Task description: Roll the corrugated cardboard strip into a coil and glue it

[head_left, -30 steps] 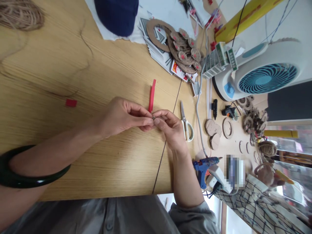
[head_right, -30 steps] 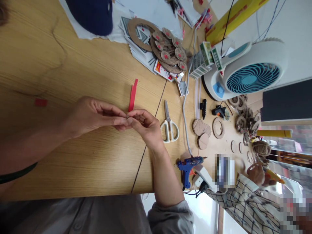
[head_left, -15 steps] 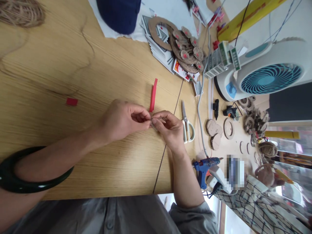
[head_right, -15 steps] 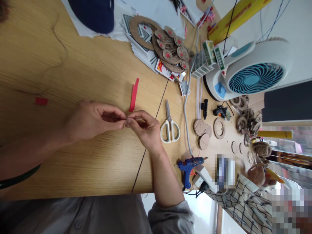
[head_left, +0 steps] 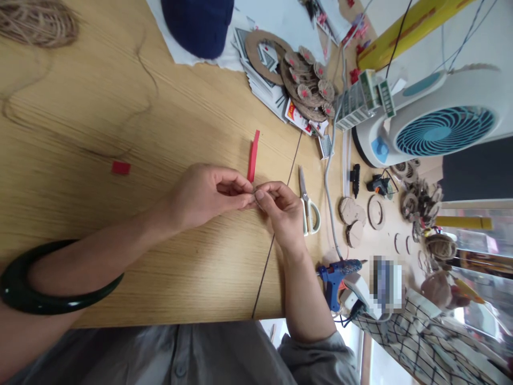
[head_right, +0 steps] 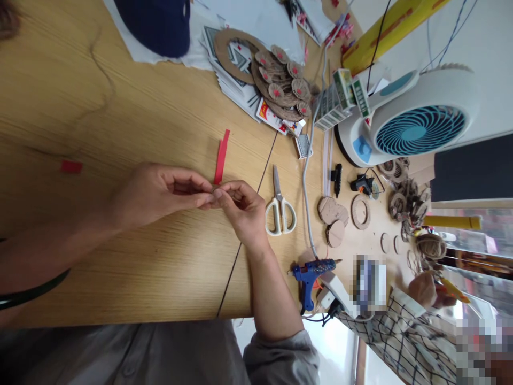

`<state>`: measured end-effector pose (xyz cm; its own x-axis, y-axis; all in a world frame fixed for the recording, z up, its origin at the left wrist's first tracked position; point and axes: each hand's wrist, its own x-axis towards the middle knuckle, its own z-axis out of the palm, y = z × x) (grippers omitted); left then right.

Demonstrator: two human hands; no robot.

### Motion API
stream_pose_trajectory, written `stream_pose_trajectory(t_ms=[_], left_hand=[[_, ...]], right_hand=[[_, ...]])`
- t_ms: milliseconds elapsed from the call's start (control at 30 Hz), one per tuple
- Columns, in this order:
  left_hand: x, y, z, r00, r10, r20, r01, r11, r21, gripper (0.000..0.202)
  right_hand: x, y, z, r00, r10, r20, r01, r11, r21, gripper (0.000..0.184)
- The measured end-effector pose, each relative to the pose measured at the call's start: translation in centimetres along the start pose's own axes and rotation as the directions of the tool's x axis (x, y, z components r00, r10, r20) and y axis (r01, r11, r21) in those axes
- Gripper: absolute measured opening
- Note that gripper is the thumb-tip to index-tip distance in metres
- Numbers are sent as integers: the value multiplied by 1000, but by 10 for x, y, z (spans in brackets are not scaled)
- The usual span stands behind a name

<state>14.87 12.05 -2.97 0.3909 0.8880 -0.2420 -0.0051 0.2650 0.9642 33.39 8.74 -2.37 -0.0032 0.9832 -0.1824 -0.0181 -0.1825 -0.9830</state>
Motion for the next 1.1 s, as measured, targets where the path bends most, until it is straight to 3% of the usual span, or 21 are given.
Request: stream_pose_trajectory(t_ms=[267, 733, 1100], left_hand=[[1, 5, 0, 997, -65, 48, 71, 987, -144, 13], [1, 8, 1, 991, -116, 69, 127, 972, -199, 11], [1, -2, -2, 1000, -14, -23, 13, 1000, -16, 12]], right_hand=[[-1, -3, -3, 1000, 13, 10, -13, 1000, -10, 28], [-2, -4, -1, 1000, -28, -10, 28, 997, -73, 31], [-2, -1, 0, 999, -42, -4, 42, 996, -82, 27]])
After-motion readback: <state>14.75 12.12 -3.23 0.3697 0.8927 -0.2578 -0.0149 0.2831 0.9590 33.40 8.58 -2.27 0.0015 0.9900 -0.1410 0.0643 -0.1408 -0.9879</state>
